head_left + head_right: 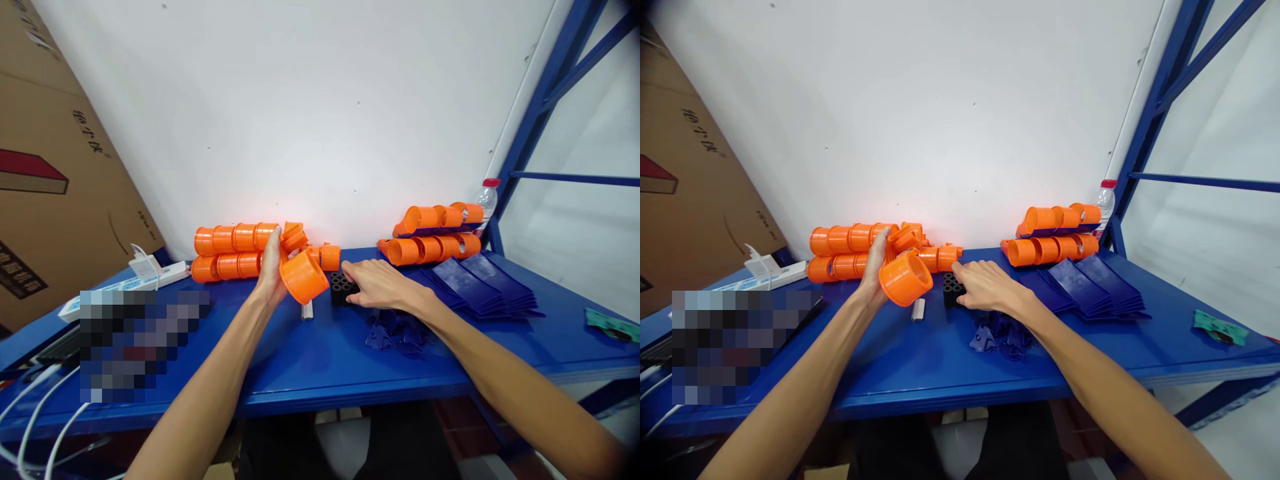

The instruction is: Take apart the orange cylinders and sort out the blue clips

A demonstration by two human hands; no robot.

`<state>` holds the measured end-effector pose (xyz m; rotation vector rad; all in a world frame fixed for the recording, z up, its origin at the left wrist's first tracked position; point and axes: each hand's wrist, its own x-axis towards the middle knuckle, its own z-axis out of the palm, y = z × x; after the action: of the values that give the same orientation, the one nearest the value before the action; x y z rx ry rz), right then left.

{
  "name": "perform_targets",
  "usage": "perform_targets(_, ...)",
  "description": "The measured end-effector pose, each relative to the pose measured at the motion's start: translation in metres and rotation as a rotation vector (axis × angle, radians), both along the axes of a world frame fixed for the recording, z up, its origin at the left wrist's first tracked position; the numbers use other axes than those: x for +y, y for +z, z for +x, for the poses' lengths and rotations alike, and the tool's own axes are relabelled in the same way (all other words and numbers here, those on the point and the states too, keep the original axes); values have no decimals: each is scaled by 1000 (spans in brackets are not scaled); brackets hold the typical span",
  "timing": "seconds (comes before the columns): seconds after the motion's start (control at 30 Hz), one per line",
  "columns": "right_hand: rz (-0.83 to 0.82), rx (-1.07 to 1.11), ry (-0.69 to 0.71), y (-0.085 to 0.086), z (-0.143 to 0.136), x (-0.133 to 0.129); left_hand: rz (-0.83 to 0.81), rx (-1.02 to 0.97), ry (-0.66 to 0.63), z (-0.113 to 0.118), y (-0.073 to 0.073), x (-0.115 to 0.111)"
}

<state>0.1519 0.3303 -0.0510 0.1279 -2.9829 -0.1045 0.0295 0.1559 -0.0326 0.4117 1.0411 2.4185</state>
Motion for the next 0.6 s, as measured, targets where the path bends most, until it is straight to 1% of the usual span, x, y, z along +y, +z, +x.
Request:
perform_targets(0.13, -31, 8, 16, 0, 1, 1, -7, -8, 7, 0, 1, 0)
perform_targets(0.23, -148, 57, 46, 1, -1, 6, -26, -6, -9, 1, 2, -3)
perform_targets(0.3, -299, 156, 54, 2, -2, 8, -88, -9, -77, 3, 2, -6)
perform_targets(0.37, -470, 278, 55, 4, -4, 9, -198, -1, -173, 7, 2, -7)
perform_targets(0.43, -618, 367, 71, 4, -5, 9, -316, 48, -255, 12, 2, -6)
perform_targets(0.53, -747, 413, 106, 4, -7, 9, -418, 175, -339, 20, 0, -2)
perform_targets(0.6, -798, 390, 161, 2, -10, 10, -438, 244, -376, 23, -2, 2)
